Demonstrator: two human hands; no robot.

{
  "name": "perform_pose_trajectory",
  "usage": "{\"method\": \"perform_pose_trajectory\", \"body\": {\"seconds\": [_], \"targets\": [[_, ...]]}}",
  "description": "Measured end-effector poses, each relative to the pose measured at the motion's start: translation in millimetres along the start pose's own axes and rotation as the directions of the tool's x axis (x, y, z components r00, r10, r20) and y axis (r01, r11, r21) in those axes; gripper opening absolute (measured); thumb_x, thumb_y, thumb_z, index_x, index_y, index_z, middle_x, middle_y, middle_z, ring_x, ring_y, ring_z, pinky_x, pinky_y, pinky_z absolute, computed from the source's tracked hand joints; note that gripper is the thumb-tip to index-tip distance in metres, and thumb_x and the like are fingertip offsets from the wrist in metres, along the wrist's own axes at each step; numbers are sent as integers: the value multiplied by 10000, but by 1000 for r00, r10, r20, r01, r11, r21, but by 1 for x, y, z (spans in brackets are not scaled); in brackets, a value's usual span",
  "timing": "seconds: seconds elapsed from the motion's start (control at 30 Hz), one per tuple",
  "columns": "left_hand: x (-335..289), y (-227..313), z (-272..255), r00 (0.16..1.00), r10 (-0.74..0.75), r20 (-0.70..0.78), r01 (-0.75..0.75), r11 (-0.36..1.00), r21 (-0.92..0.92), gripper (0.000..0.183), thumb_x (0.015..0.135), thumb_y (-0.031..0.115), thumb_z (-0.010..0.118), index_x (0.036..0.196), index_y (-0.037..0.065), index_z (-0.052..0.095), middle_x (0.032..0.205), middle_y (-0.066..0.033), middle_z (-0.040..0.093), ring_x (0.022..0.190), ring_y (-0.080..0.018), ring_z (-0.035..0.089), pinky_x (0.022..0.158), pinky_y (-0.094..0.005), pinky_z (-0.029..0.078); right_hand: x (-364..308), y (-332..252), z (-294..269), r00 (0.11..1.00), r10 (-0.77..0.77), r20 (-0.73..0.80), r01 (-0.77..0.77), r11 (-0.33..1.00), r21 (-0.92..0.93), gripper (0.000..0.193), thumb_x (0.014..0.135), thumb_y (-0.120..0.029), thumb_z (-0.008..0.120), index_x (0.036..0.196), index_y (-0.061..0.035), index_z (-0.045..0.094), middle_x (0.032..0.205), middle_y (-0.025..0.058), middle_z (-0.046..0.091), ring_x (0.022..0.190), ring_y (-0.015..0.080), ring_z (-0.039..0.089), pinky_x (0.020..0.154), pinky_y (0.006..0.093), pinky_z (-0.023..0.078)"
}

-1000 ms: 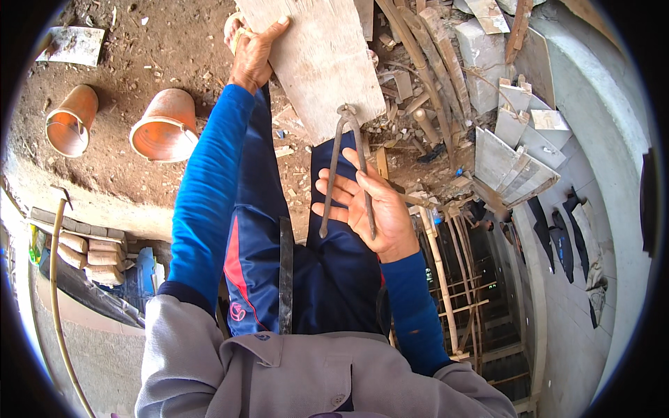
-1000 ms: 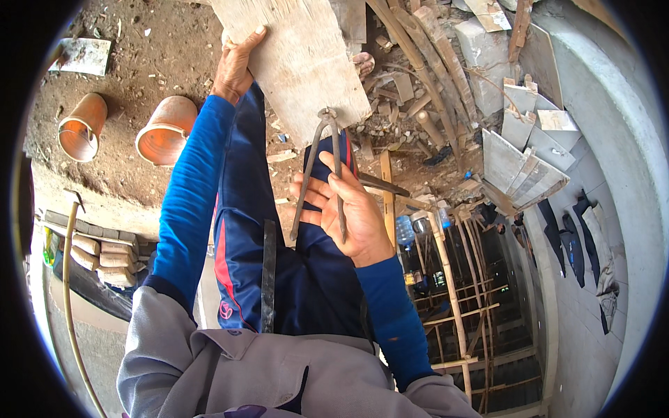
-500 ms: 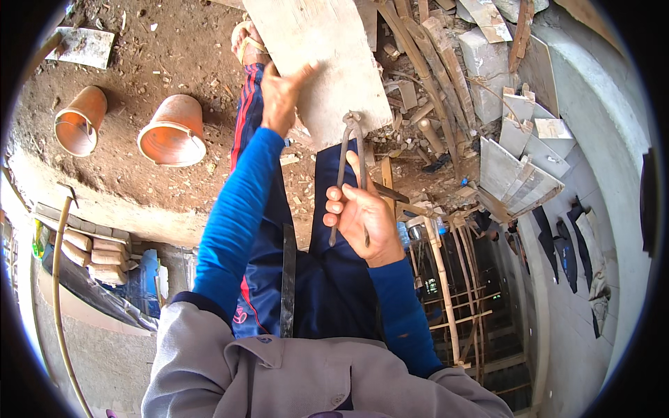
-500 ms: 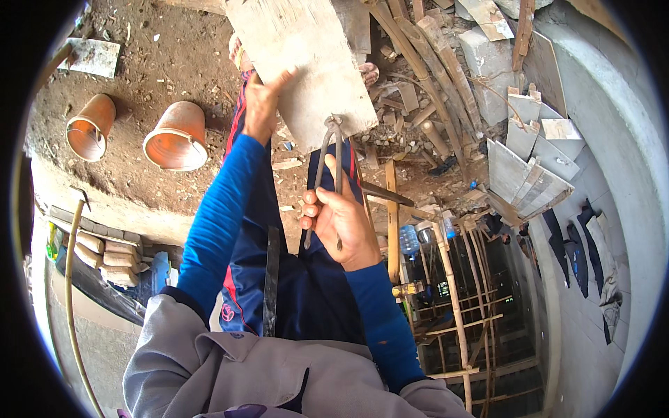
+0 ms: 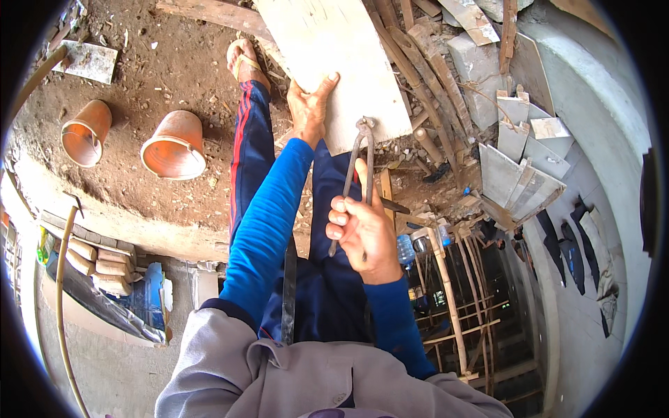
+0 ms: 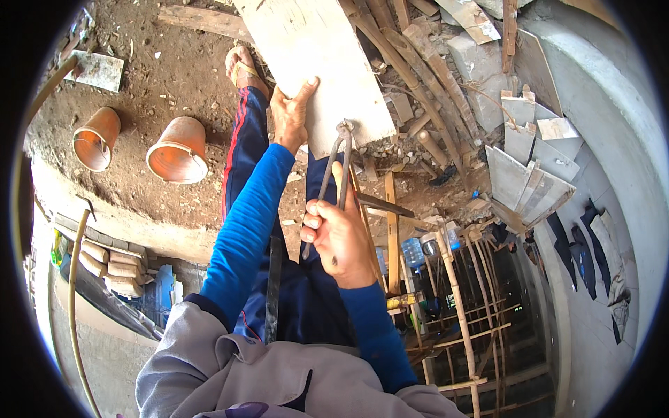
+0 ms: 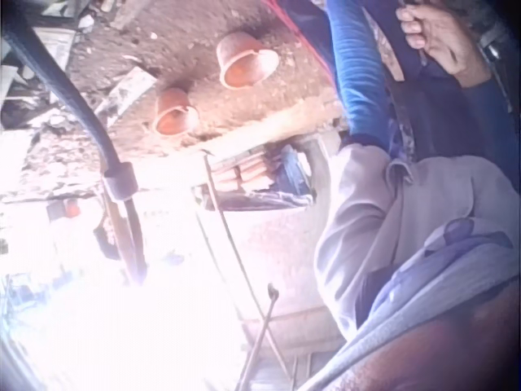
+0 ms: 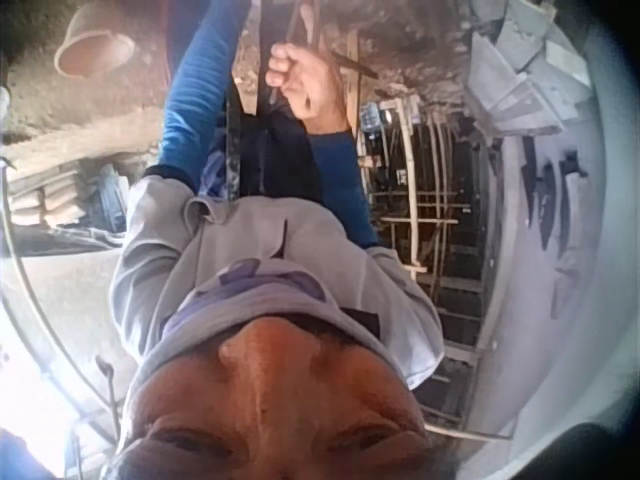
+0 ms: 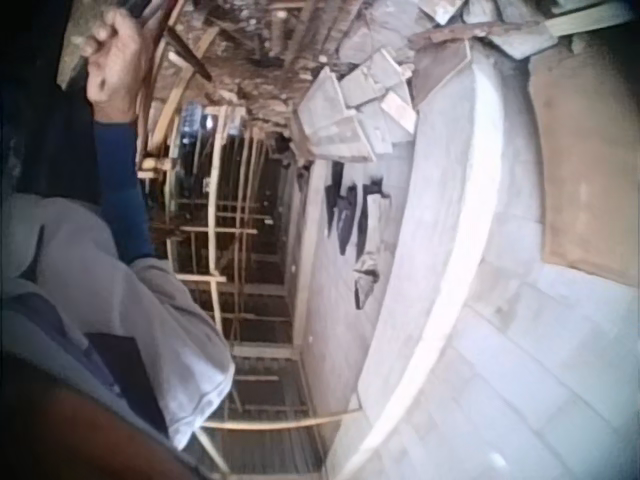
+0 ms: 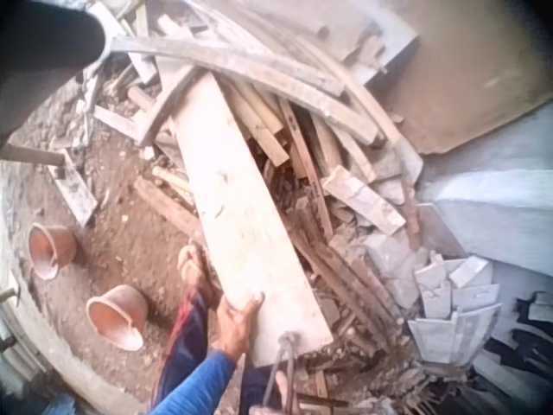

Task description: The person sorts through construction debris, picking up small pieces of wood and wire, and moving them into buckets. They also use a crowbar to pry apart wooden pieces and a hammer to break materials.

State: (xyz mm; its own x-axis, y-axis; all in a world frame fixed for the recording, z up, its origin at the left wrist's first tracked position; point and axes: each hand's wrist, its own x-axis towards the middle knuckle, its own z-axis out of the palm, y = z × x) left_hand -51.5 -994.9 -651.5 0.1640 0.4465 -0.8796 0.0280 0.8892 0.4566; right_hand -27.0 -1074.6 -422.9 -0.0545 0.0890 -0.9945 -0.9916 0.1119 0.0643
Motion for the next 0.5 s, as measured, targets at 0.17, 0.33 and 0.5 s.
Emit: {"method": "perform_pose_trajectory", "body": {"seconds": [0.17, 0.33, 0.5], "targets": [[7, -14, 7, 999, 43, 0, -43, 997, -57, 573, 765, 157, 893, 1195, -45, 573, 1075, -181, 702, 909, -244, 706, 841, -358, 581, 2, -3, -19, 925, -379, 27, 80, 124, -989, 745, 910, 67, 395, 1604, -40, 144, 1584, 320, 299, 1460, 442, 337, 1181, 413, 346], [-10, -11, 24, 997, 63, 49, -57, 991, -124, 545, 804, 177, 861, 1208, -35, 564, 1071, -164, 698, 911, -228, 696, 840, -358, 573, -14, 1, -17, 885, -464, 37, 78, 69, -995, 710, 927, 64, 363, 1603, -39, 173, 1511, 341, 398, 1390, 454, 439, 1129, 432, 403], [-65, -18, 43, 996, 53, 70, -51, 998, -20, 538, 852, 213, 825, 1240, -32, 544, 1121, -142, 679, 994, -223, 657, 897, -355, 539, -53, -21, -66, 859, -495, 129, 125, -42, -991, 663, 952, 27, 376, 1593, -18, 215, 1451, 339, 476, 1301, 436, 542, 1079, 438, 437]]}}
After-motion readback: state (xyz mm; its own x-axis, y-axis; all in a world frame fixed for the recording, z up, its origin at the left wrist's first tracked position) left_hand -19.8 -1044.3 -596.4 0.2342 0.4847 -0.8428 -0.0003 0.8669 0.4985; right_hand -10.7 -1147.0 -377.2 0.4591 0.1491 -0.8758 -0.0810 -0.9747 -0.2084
